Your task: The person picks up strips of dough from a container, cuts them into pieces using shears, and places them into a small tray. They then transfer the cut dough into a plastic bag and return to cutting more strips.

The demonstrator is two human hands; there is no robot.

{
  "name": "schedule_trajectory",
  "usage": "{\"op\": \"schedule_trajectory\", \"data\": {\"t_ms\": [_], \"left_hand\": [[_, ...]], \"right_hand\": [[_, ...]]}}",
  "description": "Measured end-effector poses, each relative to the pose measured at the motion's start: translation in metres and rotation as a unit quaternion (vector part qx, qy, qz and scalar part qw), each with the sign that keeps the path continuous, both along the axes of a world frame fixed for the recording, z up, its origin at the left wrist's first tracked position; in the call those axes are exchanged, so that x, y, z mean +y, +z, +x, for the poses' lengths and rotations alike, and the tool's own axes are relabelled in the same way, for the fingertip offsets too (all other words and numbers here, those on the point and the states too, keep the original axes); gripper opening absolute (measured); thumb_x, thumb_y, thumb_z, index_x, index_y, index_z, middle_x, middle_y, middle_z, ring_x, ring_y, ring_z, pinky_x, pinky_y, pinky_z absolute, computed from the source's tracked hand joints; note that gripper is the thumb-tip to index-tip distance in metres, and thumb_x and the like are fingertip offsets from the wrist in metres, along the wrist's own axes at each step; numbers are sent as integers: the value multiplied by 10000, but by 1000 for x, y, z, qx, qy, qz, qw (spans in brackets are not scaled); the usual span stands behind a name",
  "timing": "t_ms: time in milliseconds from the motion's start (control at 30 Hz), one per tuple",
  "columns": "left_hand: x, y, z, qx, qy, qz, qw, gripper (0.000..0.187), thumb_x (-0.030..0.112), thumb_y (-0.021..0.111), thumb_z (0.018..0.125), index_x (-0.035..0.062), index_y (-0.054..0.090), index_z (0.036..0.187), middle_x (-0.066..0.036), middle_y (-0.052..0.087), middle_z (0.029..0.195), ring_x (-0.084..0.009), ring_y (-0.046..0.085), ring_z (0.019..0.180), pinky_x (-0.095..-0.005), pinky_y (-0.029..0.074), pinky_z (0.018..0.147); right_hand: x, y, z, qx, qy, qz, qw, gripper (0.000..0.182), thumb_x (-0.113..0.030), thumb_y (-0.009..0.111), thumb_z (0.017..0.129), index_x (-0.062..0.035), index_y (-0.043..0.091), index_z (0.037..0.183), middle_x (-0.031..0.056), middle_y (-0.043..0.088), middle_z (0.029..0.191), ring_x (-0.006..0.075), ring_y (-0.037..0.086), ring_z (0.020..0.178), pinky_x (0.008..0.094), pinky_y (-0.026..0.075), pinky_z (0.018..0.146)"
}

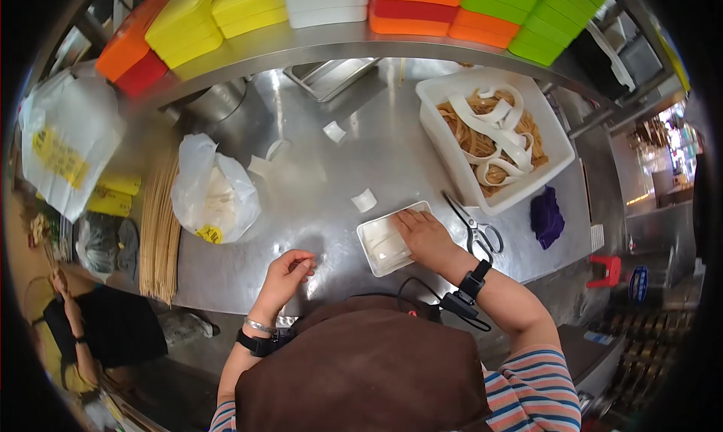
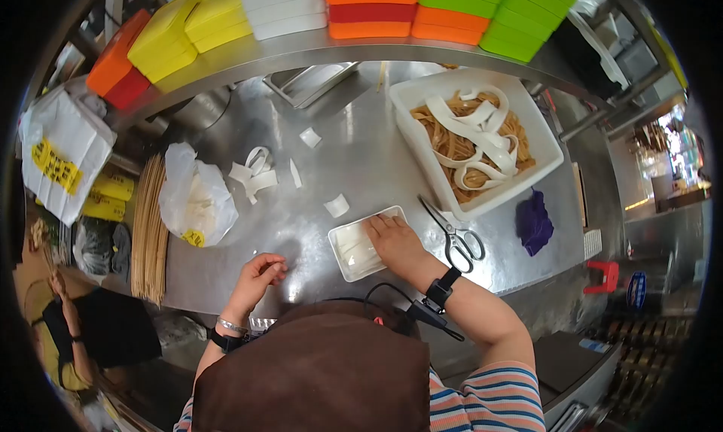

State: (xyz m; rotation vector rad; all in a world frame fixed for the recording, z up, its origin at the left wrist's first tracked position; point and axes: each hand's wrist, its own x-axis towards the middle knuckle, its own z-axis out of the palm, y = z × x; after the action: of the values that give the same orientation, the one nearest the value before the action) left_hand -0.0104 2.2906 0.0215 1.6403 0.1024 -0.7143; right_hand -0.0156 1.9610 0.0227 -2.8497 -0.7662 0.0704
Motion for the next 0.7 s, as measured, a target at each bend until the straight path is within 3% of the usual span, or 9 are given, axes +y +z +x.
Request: {"op": "schedule_trajectory", "data": {"t_ms": [100, 200, 267, 400, 500, 533, 700], "left_hand": [[0, -3, -5, 14, 24, -7, 1000, 195, 142, 538, 932, 30, 587, 1084, -38, 642, 941, -111, 610, 826, -242, 486, 716], [-1, -4, -7, 16, 43, -9, 999, 192, 141, 535, 933, 32, 588, 1081, -36, 642, 943, -108, 600, 818, -237, 478, 711], [-1, -3, -9, 11, 52, -12, 999, 188, 140, 532, 934, 33, 590, 1078, -36, 643, 946, -105, 591, 813, -234, 470, 706], [-3, -6, -13, -3, 59, -16, 998, 181, 135, 549, 925, 37, 595, 1070, -34, 643, 921, -97, 593, 810, -231, 476, 701], [5, -16, -19, -27, 73, -4, 997, 175, 138, 572, 910, 33, 608, 1046, -33, 637, 881, -97, 598, 799, -237, 486, 686], [8, -23, -21, -41, 77, -5, 996, 178, 139, 575, 907, 31, 610, 1045, -36, 636, 873, -99, 597, 790, -243, 490, 685], [12, -20, -34, -41, 96, -25, 994, 192, 119, 571, 905, 14, 600, 1063, -39, 628, 870, -106, 596, 766, -251, 503, 706]], "right_hand": [[1, -9, 1, -53, 21, -48, 997, 427, -87, 551, 768, 14, 524, 1181, 148, 556, 1158, 281, 506, 1141, 404, 391, 966], [6, -11, 7, -30, 34, -98, 994, 546, -111, 657, 690, 14, 499, 1197, 149, 539, 1178, 280, 502, 1137, 445, 366, 989], [9, -1, 12, 34, 32, -141, 989, 391, -85, 603, 708, 10, 544, 1083, 147, 557, 1081, 275, 527, 1062, 479, 377, 940], [12, -4, 13, 29, 29, -138, 990, 314, -73, 607, 690, -6, 581, 995, 141, 591, 988, 278, 565, 991, 513, 380, 911], [14, -15, 17, 117, -35, -158, 980, 281, -123, 661, 643, -42, 633, 911, 102, 639, 857, 277, 617, 911, 541, 367, 919], [22, -3, 21, 164, -33, -223, 960, 217, -117, 617, 696, -82, 662, 906, 103, 632, 996, 243, 582, 1008, 545, 332, 957], [11, -9, 11, 26, 59, -153, 986, 133, -79, 620, 674, -90, 677, 794, 100, 627, 916, 264, 573, 975, 493, 355, 939]]}}
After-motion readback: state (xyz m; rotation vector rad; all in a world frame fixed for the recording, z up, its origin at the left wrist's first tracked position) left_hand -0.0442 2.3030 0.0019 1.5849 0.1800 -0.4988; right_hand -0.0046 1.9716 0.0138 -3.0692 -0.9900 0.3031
